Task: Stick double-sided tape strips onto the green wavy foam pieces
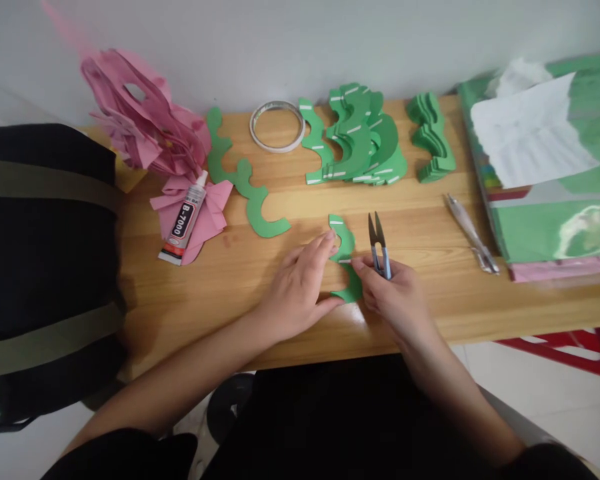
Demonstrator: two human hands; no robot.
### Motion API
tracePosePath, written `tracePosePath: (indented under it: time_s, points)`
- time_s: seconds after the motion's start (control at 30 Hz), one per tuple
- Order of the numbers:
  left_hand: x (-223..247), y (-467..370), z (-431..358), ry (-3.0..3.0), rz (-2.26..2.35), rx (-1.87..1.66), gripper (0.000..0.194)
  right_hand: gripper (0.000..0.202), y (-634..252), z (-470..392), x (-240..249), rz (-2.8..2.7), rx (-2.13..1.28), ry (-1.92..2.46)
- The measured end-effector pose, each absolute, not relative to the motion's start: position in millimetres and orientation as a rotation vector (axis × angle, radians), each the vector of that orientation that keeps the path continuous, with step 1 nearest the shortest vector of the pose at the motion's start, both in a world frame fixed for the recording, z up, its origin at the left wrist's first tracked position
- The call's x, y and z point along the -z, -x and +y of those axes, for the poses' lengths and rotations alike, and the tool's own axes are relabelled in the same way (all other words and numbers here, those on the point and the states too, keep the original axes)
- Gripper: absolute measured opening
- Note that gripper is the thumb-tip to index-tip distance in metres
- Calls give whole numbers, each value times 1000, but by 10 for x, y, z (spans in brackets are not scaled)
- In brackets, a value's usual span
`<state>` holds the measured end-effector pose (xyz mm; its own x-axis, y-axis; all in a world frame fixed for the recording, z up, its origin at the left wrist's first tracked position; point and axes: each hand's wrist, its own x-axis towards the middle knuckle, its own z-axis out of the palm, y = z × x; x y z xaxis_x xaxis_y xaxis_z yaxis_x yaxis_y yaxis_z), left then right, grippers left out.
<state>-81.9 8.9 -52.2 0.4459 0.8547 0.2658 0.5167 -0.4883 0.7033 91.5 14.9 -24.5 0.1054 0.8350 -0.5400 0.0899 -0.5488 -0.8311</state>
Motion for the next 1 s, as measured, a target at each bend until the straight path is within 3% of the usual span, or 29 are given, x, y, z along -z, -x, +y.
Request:
tracePosePath:
  time_s: [0.33,0.73,1.0]
  points:
    - [537,827,77,-2255,1177,-857,114,31,-893,116,271,-958,-1437,1782]
    - [536,796,23,-2459,1126,-734,93,22,-876,105,302,-942,-1411,1759]
    - [506,796,18,-2423,1119,-701,96,26,-1144,33,233,-1384,-912,1854]
